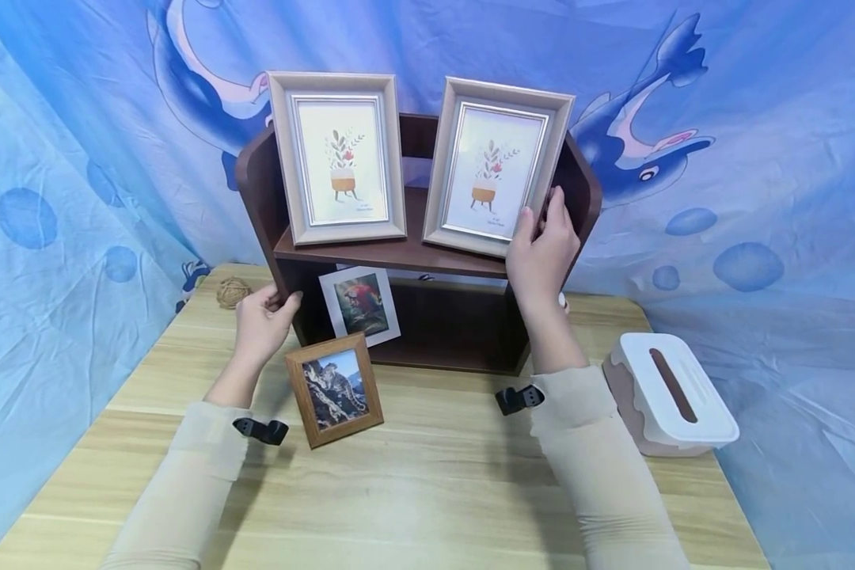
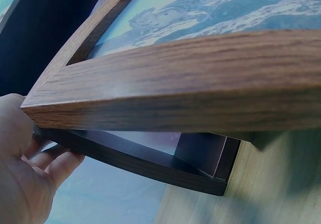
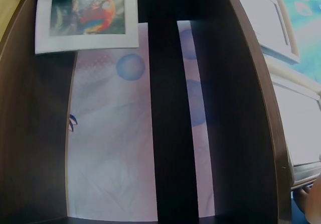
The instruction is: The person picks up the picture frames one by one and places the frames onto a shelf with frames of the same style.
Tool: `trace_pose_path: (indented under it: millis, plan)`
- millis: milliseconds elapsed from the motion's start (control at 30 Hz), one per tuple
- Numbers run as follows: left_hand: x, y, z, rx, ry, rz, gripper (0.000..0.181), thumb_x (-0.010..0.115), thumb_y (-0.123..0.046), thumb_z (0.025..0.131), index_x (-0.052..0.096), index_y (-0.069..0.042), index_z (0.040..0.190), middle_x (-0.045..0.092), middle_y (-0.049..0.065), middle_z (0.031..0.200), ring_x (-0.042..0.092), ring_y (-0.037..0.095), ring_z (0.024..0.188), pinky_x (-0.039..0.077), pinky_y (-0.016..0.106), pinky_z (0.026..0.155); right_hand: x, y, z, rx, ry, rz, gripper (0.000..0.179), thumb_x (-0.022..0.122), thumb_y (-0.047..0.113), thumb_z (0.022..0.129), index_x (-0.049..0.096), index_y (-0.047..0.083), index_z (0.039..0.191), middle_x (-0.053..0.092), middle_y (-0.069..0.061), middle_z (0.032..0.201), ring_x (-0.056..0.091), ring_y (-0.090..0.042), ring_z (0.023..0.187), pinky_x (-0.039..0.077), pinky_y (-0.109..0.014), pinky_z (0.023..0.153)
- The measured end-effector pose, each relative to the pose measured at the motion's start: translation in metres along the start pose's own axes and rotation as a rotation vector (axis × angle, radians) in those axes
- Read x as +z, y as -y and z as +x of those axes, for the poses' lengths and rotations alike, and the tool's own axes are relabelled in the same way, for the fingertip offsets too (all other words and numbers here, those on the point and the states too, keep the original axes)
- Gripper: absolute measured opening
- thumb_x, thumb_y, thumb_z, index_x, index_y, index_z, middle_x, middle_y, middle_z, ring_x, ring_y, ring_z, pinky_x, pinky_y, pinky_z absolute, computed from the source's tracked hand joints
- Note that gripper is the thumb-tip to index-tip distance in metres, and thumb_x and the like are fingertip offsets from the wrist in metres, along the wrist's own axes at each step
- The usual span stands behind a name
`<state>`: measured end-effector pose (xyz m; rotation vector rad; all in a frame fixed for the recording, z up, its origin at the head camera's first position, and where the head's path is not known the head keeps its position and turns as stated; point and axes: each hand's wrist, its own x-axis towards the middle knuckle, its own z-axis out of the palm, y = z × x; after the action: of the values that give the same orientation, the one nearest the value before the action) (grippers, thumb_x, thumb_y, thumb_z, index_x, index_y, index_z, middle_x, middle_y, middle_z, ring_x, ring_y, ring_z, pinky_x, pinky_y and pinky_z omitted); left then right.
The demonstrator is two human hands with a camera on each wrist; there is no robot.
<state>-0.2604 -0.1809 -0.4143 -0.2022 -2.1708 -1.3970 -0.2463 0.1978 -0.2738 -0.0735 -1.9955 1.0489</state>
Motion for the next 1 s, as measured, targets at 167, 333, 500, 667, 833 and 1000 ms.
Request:
trace_pose_path:
  millis: [167, 333, 500, 667, 833, 1000]
  plan:
    - [0.001, 0.000, 0.000, 0.003, -0.005, 0.006, 0.016, 0.069, -0.003, 0.092, 0.073, 0.008, 0.102, 0.073, 0.027, 0.096, 0.074, 0.037, 0.087, 0.051, 0.005, 0.067, -0.007, -0.001, -0.015, -0.080, -0.018, 0.101, 0.050, 0.060, 0.010, 0.101, 0.047, -0.003, 0.147, 0.051, -0.013, 0.150, 0.047, -0.009, 0.137, 0.042, -0.025, 0.110]
    - [0.002, 0.000, 0.001, 0.020, -0.011, 0.013, 0.015, 0.069, -0.004, 0.092, 0.073, 0.008, 0.099, 0.074, 0.026, 0.093, 0.074, 0.035, 0.084, 0.050, 0.003, 0.065, -0.017, -0.004, -0.029, -0.156, -0.065, 0.183, 0.045, 0.065, 0.005, 0.097, 0.056, -0.003, 0.140, 0.058, -0.013, 0.142, 0.054, -0.015, 0.132, 0.046, -0.029, 0.108]
    - [0.002, 0.002, 0.001, 0.021, -0.016, 0.021, 0.015, 0.068, -0.005, 0.092, 0.074, 0.007, 0.100, 0.074, 0.025, 0.094, 0.074, 0.035, 0.085, 0.049, 0.003, 0.066, -0.029, 0.001, -0.047, -0.205, -0.095, 0.243, 0.036, 0.065, -0.003, 0.095, 0.063, -0.007, 0.130, 0.065, -0.018, 0.132, 0.062, -0.025, 0.124, 0.050, -0.032, 0.104]
    - [0.001, 0.002, 0.000, 0.012, -0.020, 0.024, 0.016, 0.067, -0.004, 0.092, 0.074, 0.007, 0.101, 0.074, 0.025, 0.095, 0.074, 0.035, 0.087, 0.050, 0.003, 0.067, -0.041, 0.012, -0.069, -0.210, -0.136, 0.301, 0.028, 0.062, -0.013, 0.092, 0.064, -0.015, 0.120, 0.069, -0.026, 0.121, 0.067, -0.029, 0.114, 0.053, -0.033, 0.100]
    - [0.001, 0.003, 0.001, 0.008, -0.020, 0.019, 0.016, 0.067, -0.005, 0.092, 0.073, 0.008, 0.101, 0.074, 0.025, 0.096, 0.074, 0.035, 0.088, 0.050, 0.003, 0.068, -0.049, 0.003, -0.080, -0.211, -0.118, 0.324, 0.028, 0.061, -0.014, 0.091, 0.064, -0.015, 0.119, 0.069, -0.027, 0.118, 0.069, -0.025, 0.112, 0.054, -0.030, 0.098]
    - [0.003, 0.003, 0.000, 0.023, -0.015, 0.009, 0.016, 0.068, -0.004, 0.092, 0.073, 0.008, 0.101, 0.074, 0.026, 0.096, 0.074, 0.036, 0.087, 0.051, 0.004, 0.068, -0.054, -0.014, -0.089, -0.180, -0.101, 0.324, 0.028, 0.061, -0.014, 0.091, 0.063, -0.017, 0.118, 0.070, -0.027, 0.117, 0.069, -0.018, 0.110, 0.055, -0.028, 0.096]
